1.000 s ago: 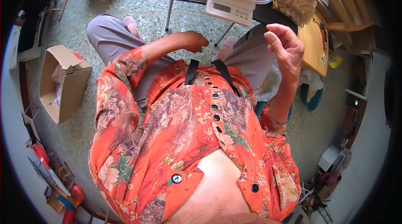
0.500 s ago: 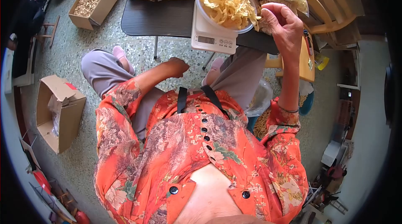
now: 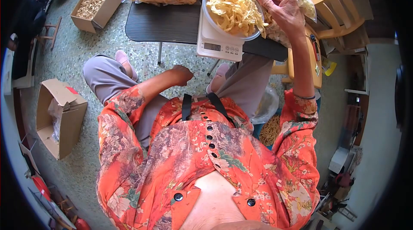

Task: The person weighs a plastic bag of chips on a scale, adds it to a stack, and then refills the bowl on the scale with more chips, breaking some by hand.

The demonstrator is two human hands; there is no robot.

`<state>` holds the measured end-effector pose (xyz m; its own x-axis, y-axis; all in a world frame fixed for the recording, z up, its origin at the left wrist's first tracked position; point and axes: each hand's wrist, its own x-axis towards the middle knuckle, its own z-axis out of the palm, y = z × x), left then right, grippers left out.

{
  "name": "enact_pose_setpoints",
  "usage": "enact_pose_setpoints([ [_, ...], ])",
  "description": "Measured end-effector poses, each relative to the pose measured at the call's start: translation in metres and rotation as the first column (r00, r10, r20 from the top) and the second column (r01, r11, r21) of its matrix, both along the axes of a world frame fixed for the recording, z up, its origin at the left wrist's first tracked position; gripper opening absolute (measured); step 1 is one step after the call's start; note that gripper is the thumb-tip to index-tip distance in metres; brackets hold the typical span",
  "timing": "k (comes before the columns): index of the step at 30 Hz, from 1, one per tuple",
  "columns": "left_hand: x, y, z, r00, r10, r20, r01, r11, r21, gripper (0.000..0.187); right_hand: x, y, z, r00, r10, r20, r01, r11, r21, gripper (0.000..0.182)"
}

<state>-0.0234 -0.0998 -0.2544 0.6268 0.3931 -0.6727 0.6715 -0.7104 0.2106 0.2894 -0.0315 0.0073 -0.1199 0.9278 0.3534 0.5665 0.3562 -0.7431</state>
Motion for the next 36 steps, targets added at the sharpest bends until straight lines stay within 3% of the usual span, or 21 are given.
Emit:
enact_pose_setpoints([
  [9, 0.003, -0.009, 0.011, 0.999, -0.033, 0.0, 0.033, 0.999, -0.021, 0.026, -0.006, 0.009, -0.003, 0.995, -0.01, 0.103, 0.03, 0.981, -0.194, 0.03],
  [14, 0.002, -0.004, 0.013, 1.0, -0.001, 0.028, 0.002, 1.0, -0.018, 0.03, 0.017, -0.002, -0.009, 0.995, -0.064, -0.078, 0.061, 0.997, -0.038, 0.022],
  [16, -0.001, -0.003, 0.012, 1.0, 0.001, 0.028, 0.0, 1.0, -0.026, 0.03, 0.037, -0.01, -0.014, 0.991, -0.131, 0.024, 0.131, 0.991, 0.007, 0.03],
  [18, 0.001, -0.003, 0.013, 0.999, -0.002, 0.034, 0.003, 1.0, -0.029, 0.03, 0.045, -0.03, -0.015, 0.943, -0.224, 0.246, 0.243, 0.969, -0.049, 0.03],
  [20, 0.003, -0.005, 0.016, 1.0, 0.004, 0.001, -0.004, 1.0, -0.007, 0.028, 0.052, -0.041, -0.035, 0.96, -0.212, 0.183, 0.236, 0.964, -0.122, 0.032],
  [21, 0.002, -0.005, 0.013, 1.0, 0.004, 0.002, -0.004, 1.0, -0.01, 0.028, 0.046, -0.048, -0.037, 0.976, -0.216, 0.032, 0.216, 0.937, -0.273, 0.035],
  [24, 0.002, -0.006, 0.009, 1.0, 0.017, 0.006, -0.016, 1.0, -0.012, 0.029, 0.037, -0.055, -0.056, 0.959, -0.198, -0.205, 0.107, 0.917, -0.385, 0.032],
  [31, -0.001, -0.005, 0.005, 1.0, 0.024, 0.009, -0.024, 0.999, -0.022, 0.027, 0.031, -0.065, -0.048, 0.959, -0.216, -0.186, 0.135, 0.919, -0.369, 0.02],
  [36, -0.002, -0.007, -0.001, 1.0, 0.015, 0.0, -0.015, 1.0, -0.02, 0.028, 0.024, -0.065, -0.03, 0.946, -0.182, -0.268, 0.128, 0.97, -0.207, 0.015],
])
